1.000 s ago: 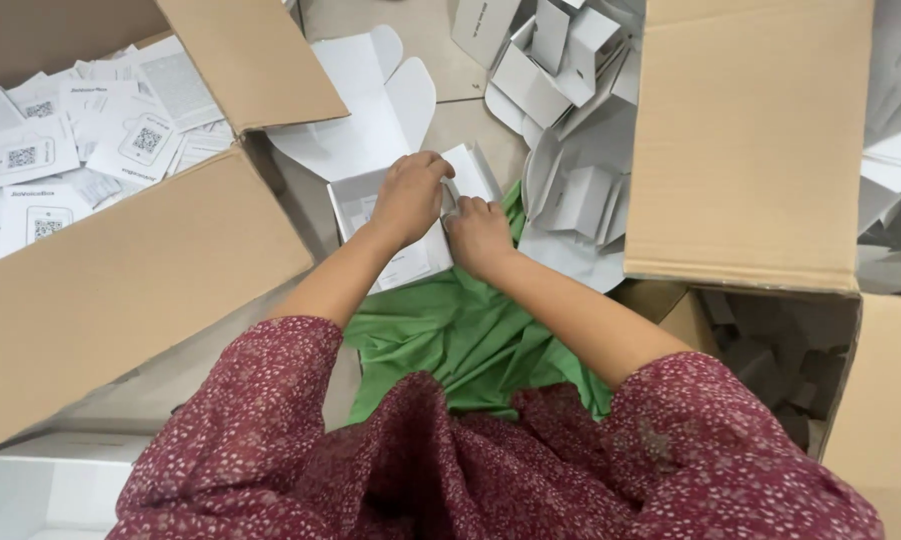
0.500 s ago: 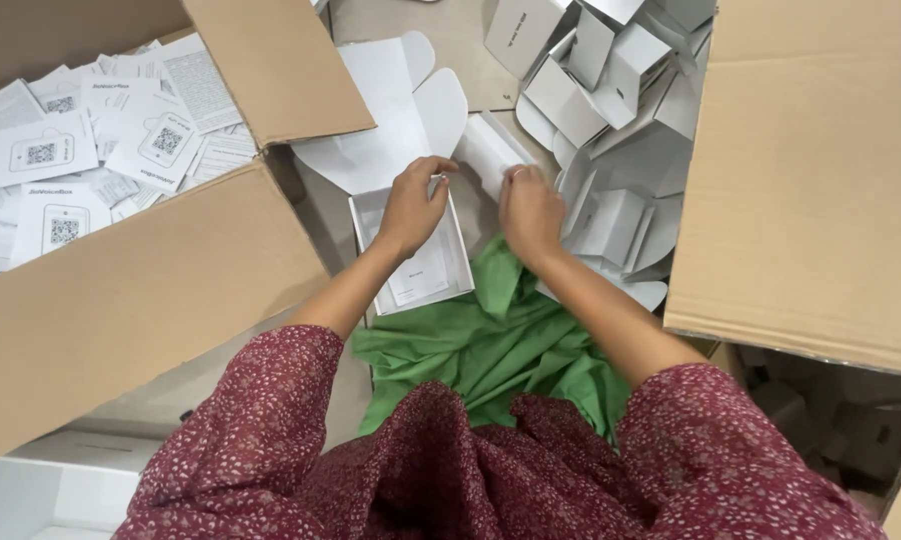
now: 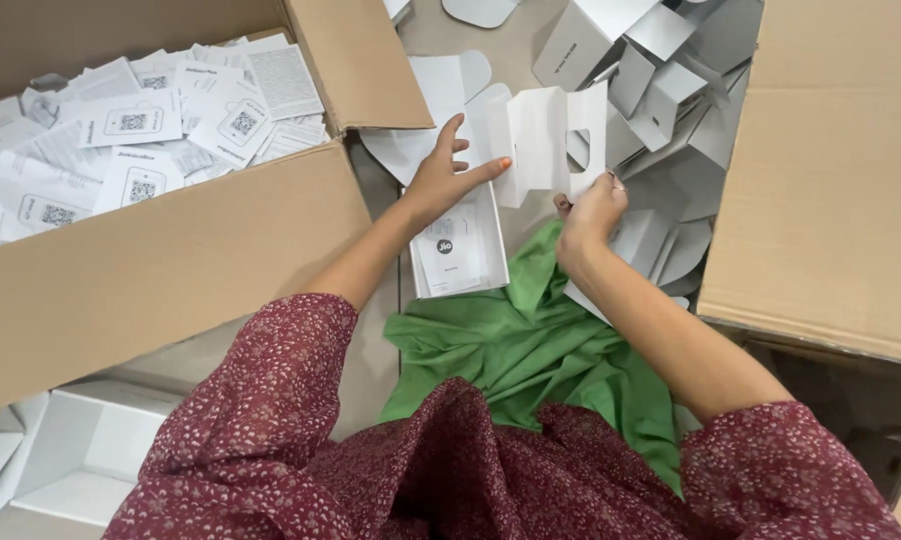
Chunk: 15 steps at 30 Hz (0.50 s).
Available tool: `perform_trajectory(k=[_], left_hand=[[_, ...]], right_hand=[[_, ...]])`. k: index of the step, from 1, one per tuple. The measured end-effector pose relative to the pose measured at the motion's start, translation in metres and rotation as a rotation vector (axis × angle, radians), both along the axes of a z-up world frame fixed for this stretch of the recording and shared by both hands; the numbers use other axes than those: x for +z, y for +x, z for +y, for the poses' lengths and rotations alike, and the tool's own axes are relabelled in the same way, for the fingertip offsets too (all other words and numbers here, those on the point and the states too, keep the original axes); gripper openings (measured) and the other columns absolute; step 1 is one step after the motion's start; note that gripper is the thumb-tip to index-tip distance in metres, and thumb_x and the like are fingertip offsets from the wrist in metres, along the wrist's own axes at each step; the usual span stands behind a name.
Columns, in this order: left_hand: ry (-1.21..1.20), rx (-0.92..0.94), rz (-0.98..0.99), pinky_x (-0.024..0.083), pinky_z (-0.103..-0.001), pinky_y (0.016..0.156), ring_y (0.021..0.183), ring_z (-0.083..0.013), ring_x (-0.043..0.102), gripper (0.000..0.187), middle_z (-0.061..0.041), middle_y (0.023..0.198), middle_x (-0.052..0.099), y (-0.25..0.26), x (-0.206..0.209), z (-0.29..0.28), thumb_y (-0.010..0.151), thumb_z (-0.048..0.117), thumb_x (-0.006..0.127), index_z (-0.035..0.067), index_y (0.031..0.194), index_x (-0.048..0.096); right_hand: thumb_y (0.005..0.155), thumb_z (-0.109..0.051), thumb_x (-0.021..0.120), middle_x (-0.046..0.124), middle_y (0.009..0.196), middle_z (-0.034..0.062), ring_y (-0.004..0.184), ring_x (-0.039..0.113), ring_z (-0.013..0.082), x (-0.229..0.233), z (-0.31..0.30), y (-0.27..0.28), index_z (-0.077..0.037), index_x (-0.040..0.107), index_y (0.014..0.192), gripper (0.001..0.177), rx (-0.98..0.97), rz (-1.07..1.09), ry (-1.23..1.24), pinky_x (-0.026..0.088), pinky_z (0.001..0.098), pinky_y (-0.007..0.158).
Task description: The person packs instruction papers and components into small white product boxes.
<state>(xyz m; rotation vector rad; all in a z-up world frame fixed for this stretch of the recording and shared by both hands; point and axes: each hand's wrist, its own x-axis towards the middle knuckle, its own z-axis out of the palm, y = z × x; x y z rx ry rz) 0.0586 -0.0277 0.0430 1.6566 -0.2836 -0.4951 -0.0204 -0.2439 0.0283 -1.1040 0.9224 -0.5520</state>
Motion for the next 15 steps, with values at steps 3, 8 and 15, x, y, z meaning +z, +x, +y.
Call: perform_trajectory(k=[3,8,15], left_hand=[[-0.032,-0.022,-0.029,0.054,-0.043,0.100,0.129,-0.0369,0.059,0.129,-0.028,0.151,0.044,-0.007,0.011,0.008,0.071,0.061,0.084,0.003,0.160,0.012],[-0.021,0.051,-0.322,0.054,-0.041,0.102,0.128,-0.0367,0.061,0.122,-0.027,0.146,0.054,-0.001,0.023,0.036,0.071,0.057,0.091,0.005,0.161,0.027],[0.267,-0.139,-0.096,0.060,-0.035,0.074,0.085,-0.0199,0.076,0.063,-0.021,0.109,0.082,-0.006,-0.002,0.074,0.092,0.046,0.078,0.013,0.144,0.065]], right_hand=[[0.104,-0.033,0.047,0.066,0.099,-0.0004,0.082,0.062,0.0110,0.024,0.009,0.005,-0.015,0.064,0.111,0.026,0.304,0.129,-0.136,0.052,0.0271,0.060],[0.105,-0.038,0.049,0.069,0.092,-0.0063,0.077,0.062,0.0053,0.051,0.010,0.022,-0.017,0.067,0.111,0.028,0.628,0.157,-0.363,0.049,0.0246,0.061],[0.103,-0.028,0.063,0.057,0.078,-0.0059,0.058,0.050,0.0059,0.055,0.019,0.032,-0.013,0.067,0.107,0.017,0.747,0.138,-0.133,0.044,0.0246,0.054]])
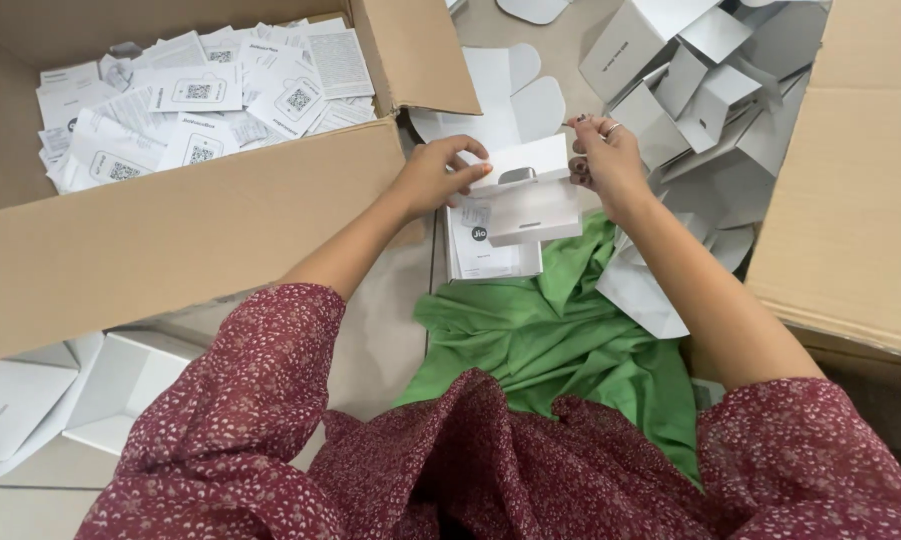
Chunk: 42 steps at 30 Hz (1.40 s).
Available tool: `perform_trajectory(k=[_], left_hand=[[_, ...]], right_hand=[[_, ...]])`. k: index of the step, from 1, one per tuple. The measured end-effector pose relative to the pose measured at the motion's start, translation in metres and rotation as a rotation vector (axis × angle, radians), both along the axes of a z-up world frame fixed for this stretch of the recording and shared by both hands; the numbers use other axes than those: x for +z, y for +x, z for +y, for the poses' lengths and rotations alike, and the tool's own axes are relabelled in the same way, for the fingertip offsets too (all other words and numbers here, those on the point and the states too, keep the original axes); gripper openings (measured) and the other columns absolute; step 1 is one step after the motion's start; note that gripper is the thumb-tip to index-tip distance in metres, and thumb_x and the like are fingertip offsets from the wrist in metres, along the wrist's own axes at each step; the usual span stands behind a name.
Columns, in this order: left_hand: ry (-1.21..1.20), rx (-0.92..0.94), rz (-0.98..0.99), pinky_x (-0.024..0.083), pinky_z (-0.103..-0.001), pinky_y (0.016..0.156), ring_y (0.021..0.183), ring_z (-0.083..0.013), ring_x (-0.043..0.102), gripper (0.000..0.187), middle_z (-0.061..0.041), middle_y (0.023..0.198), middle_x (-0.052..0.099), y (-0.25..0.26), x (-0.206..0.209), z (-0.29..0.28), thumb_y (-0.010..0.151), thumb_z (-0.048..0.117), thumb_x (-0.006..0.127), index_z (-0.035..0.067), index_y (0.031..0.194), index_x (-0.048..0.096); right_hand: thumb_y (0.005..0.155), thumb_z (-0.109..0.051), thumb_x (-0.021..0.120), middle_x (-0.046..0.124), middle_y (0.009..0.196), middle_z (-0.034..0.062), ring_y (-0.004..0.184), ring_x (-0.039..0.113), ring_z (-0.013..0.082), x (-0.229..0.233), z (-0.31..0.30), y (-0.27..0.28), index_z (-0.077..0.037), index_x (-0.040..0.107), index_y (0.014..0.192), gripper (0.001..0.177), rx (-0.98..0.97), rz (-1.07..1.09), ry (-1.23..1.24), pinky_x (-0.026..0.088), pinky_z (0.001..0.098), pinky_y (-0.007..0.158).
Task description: The person packs instruction papers and components into small white product boxes.
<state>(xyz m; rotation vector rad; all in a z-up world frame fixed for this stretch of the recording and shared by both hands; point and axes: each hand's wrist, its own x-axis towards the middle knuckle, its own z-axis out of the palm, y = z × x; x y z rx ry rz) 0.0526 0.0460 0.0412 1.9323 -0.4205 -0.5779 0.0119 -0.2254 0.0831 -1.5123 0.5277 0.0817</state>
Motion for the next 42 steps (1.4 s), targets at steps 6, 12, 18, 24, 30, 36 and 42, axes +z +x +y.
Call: perform_trajectory(k=[6,12,18,24,30,36,42], left_hand=[[-0.196,0.104,0.031,0.061,-0.029,0.055,0.067,-0.0154,0.072,0.076,-0.016,0.091,0.070,-0.026,0.012,0.008,0.075,0.019,0.091,0.007,0.138,0.050],[-0.268,0.053,0.519,0.066,-0.033,0.057,0.065,-0.0200,0.073,0.055,-0.018,0.098,0.072,-0.030,-0.008,0.004,0.087,0.022,0.080,-0.003,0.132,0.060],[-0.656,0.182,0.692,0.069,-0.038,0.076,0.082,-0.0240,0.078,0.044,-0.017,0.111,0.073,-0.043,-0.001,0.001,0.099,0.030,0.064,0.000,0.130,0.056],[-0.687,-0.012,0.768,0.063,-0.039,0.086,0.102,-0.0243,0.076,0.054,-0.014,0.117,0.073,-0.049,-0.027,-0.006,0.098,0.033,0.069,-0.005,0.133,0.055],[0.081,0.258,0.137,0.067,-0.045,0.070,0.110,-0.0316,0.067,0.123,-0.024,0.140,0.045,-0.056,0.002,-0.009,0.064,0.043,0.090,-0.007,0.149,0.016],[0.255,0.104,-0.392,0.049,-0.049,0.103,0.128,-0.0419,0.054,0.048,-0.023,0.148,0.051,-0.061,0.000,-0.013,0.104,0.020,0.061,0.001,0.146,0.050],[0.481,-0.116,-0.450,0.053,-0.050,0.091,0.115,-0.0391,0.061,0.038,-0.019,0.123,0.058,-0.060,0.010,-0.005,0.090,0.011,0.067,0.004,0.126,0.057]], right_hand=[[0.105,-0.027,0.062,0.059,0.082,-0.0022,0.067,0.052,0.0065,-0.004,0.019,-0.016,0.000,0.067,0.118,0.031,0.208,0.015,-0.027,0.047,0.0230,0.064],[0.100,-0.029,0.066,0.064,0.113,0.0038,0.106,0.063,0.0137,-0.007,0.022,-0.010,-0.001,0.058,0.130,0.041,0.199,-0.285,-0.125,0.054,0.0295,0.095],[0.092,-0.040,0.082,0.040,0.134,0.0197,0.127,0.038,0.0333,-0.040,0.047,-0.037,0.001,0.034,0.144,0.082,-0.035,0.130,-0.543,0.041,0.0445,0.105],[0.092,-0.018,0.070,0.066,0.123,0.0187,0.105,0.069,0.0350,-0.056,0.045,-0.049,0.003,0.049,0.140,0.057,0.243,0.204,0.238,0.060,0.0514,0.095],[0.088,-0.006,0.077,0.072,0.102,0.0257,0.095,0.068,0.0427,0.014,0.027,-0.055,-0.002,0.065,0.131,0.045,0.643,-0.396,-1.010,0.055,0.0472,0.081],[0.083,-0.009,0.078,0.071,0.098,0.0232,0.086,0.072,0.0395,0.021,0.029,-0.050,-0.006,0.072,0.121,0.039,0.707,-0.130,-0.995,0.055,0.0460,0.078],[0.084,-0.007,0.078,0.070,0.103,0.0233,0.095,0.067,0.0434,-0.008,0.036,-0.055,-0.002,0.072,0.118,0.035,0.762,-0.358,-1.015,0.053,0.0485,0.082]])
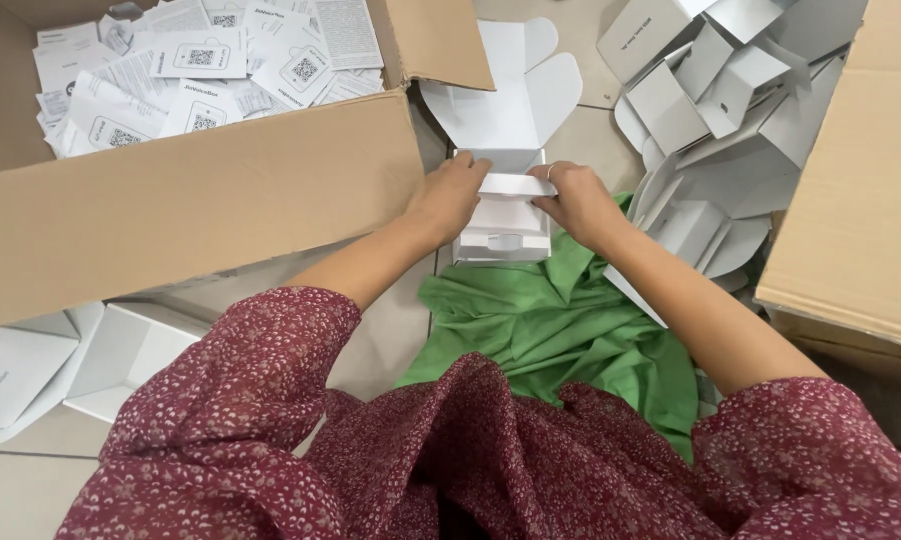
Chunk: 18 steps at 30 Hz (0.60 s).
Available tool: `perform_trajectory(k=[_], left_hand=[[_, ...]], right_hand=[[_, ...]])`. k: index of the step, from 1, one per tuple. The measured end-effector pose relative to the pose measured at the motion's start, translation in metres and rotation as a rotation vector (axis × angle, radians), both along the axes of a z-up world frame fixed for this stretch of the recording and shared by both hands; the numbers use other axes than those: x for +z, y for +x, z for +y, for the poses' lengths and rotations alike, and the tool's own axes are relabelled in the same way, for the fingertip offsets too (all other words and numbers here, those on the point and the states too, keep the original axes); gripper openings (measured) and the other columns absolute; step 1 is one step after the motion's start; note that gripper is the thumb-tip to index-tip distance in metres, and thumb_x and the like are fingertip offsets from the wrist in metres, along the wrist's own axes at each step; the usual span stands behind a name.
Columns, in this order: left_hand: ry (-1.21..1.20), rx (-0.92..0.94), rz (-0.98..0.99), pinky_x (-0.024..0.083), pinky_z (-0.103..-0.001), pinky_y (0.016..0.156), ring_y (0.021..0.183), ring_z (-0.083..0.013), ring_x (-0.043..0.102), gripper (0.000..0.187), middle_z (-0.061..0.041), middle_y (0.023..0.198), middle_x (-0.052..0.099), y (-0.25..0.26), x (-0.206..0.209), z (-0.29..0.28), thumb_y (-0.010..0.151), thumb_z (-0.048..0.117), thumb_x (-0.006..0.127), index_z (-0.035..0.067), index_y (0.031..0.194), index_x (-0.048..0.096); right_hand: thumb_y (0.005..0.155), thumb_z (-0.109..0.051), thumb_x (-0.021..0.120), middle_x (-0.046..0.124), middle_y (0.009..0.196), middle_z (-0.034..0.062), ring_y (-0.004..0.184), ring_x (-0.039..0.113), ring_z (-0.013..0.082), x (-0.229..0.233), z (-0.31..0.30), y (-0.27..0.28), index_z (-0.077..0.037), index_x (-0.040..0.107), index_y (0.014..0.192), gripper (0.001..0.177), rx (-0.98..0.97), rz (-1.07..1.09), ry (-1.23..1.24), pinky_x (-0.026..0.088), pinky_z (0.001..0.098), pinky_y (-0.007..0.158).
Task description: The person packs instruction papers and components into small white product boxes.
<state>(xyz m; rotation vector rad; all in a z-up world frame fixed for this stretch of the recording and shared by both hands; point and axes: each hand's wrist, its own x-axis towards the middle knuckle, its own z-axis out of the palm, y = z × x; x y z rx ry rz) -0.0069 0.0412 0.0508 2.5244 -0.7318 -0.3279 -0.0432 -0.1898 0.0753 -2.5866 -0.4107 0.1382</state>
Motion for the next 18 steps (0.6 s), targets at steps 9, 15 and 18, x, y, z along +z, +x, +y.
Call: perform_trajectory(k=[9,15,18], left_hand=[[-0.058,-0.013,-0.031,0.055,-0.049,0.086,0.105,-0.0397,0.066,0.022,-0.018,0.113,0.062,0.008,-0.033,-0.003,0.088,0.003,0.068,0.004,0.109,0.063],[-0.080,-0.047,-0.037,0.054,-0.050,0.085,0.103,-0.0402,0.066,0.025,-0.018,0.111,0.064,0.019,-0.054,-0.010,0.087,0.015,0.075,0.004,0.107,0.065],[0.028,-0.074,-0.034,0.055,-0.050,0.083,0.102,-0.0386,0.067,0.019,-0.019,0.108,0.065,0.025,-0.064,-0.013,0.086,0.014,0.074,0.003,0.101,0.069]], right_hand=[[0.088,-0.016,0.073,0.071,0.114,0.0136,0.089,0.070,0.0370,-0.023,0.000,-0.001,-0.002,0.068,0.126,0.041,0.009,-0.102,-0.337,0.055,0.0484,0.075],[0.090,-0.020,0.072,0.071,0.111,0.0101,0.085,0.071,0.0320,-0.027,-0.006,0.000,-0.004,0.066,0.129,0.043,0.099,-0.153,-0.461,0.056,0.0452,0.068],[0.090,-0.019,0.072,0.070,0.116,0.0095,0.088,0.071,0.0324,-0.047,-0.009,0.005,-0.004,0.066,0.131,0.044,0.083,-0.146,-0.423,0.056,0.0451,0.072]])
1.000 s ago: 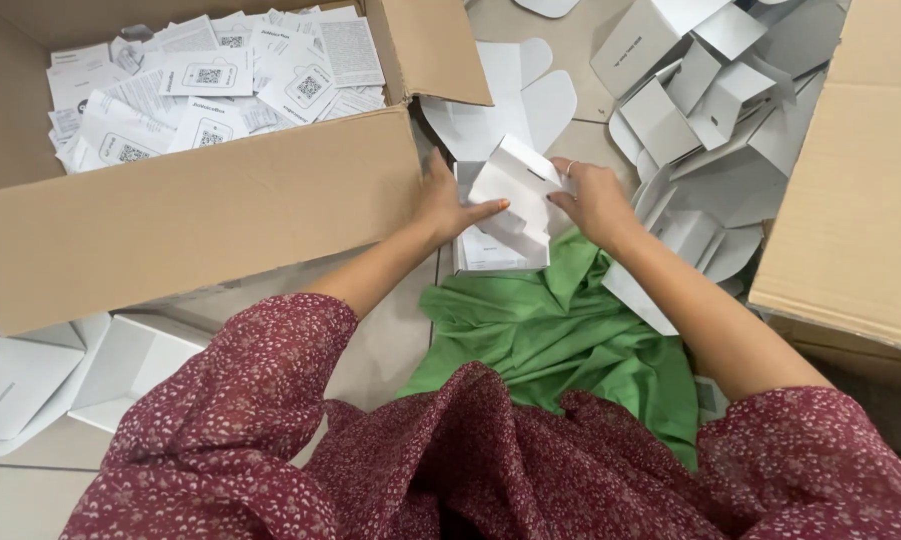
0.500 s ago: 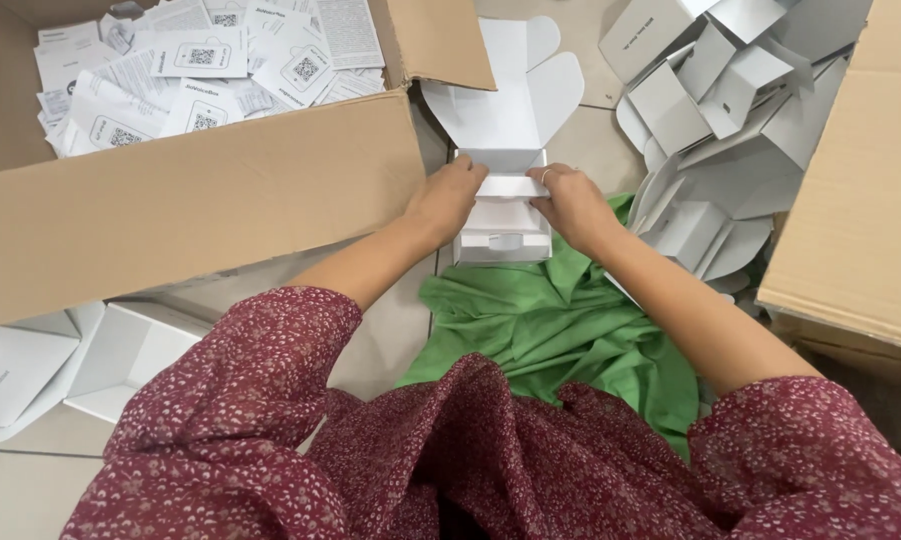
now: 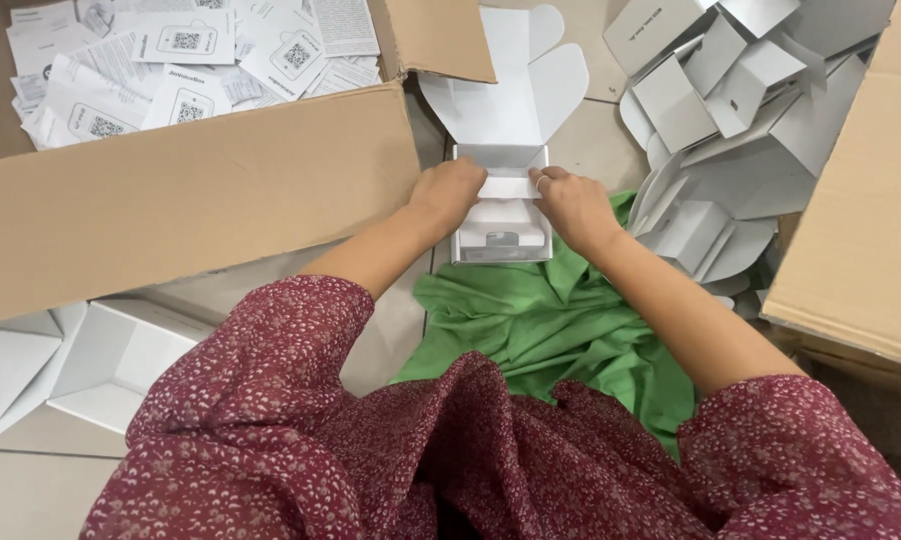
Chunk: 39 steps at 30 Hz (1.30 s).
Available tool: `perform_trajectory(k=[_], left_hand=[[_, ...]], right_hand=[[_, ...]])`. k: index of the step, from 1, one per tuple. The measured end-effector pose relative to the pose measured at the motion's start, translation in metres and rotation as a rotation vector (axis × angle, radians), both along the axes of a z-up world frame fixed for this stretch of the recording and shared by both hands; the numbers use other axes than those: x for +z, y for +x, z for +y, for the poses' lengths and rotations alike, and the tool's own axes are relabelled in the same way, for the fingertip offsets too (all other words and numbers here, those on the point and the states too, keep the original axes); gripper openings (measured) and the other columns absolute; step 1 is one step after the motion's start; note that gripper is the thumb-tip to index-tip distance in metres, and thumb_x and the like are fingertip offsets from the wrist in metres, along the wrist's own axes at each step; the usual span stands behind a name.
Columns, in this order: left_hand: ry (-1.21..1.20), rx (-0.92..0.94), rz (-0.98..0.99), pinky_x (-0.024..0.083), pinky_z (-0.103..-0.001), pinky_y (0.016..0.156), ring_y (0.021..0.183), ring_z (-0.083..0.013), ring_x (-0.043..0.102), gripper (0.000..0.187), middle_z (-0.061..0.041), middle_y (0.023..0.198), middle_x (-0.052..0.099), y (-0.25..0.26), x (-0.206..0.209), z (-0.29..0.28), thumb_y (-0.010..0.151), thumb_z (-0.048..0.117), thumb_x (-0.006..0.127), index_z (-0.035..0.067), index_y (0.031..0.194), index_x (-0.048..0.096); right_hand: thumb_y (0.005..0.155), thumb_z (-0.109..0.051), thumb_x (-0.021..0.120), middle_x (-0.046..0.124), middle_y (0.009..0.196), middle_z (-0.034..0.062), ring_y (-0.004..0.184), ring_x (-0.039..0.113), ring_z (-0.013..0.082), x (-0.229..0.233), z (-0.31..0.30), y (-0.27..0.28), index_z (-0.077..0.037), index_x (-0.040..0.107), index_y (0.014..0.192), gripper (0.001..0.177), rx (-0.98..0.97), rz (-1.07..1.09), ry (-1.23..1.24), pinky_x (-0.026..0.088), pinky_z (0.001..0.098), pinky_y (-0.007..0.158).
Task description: The person packs instruction papers and components into small white product boxes.
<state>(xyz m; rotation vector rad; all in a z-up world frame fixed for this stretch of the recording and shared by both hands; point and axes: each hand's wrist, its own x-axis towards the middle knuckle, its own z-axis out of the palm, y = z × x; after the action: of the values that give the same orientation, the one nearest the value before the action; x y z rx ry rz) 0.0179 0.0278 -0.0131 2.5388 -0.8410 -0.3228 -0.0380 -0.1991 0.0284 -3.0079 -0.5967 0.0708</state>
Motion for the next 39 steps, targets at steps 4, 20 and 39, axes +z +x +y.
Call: perform_trajectory(k=[4,20,39], left_hand=[[0.115,0.008,-0.116,0.060,-0.046,0.080,0.101,-0.0350,0.070,0.006,-0.019,0.112,0.066,0.007,-0.014,-0.004,0.091,0.001,0.066,0.000,0.090,0.072],[0.219,-0.065,-0.378,0.062,-0.035,0.066,0.091,-0.0271,0.069,0.023,-0.014,0.105,0.063,0.031,-0.032,-0.023,0.072,-0.002,0.070,0.001,0.095,0.070],[0.305,-0.287,-0.344,0.044,-0.041,0.092,0.111,-0.0245,0.060,0.010,-0.004,0.105,0.068,-0.002,-0.042,-0.034,0.082,0.016,0.070,0.016,0.090,0.076]], right_hand=[[0.088,-0.013,0.071,0.067,0.121,0.0103,0.088,0.070,0.0328,-0.006,0.001,0.009,-0.002,0.066,0.130,0.044,0.010,-0.038,0.036,0.056,0.0441,0.071],[0.089,-0.013,0.067,0.067,0.094,0.0049,0.083,0.069,0.0213,-0.049,-0.001,0.032,-0.010,0.071,0.114,0.026,0.017,-0.255,-0.170,0.054,0.0362,0.069],[0.077,-0.031,0.080,0.067,0.088,0.0022,0.089,0.066,0.0208,-0.043,0.024,0.009,-0.015,0.072,0.083,0.020,0.161,-0.016,-0.212,0.045,0.0375,0.083]])
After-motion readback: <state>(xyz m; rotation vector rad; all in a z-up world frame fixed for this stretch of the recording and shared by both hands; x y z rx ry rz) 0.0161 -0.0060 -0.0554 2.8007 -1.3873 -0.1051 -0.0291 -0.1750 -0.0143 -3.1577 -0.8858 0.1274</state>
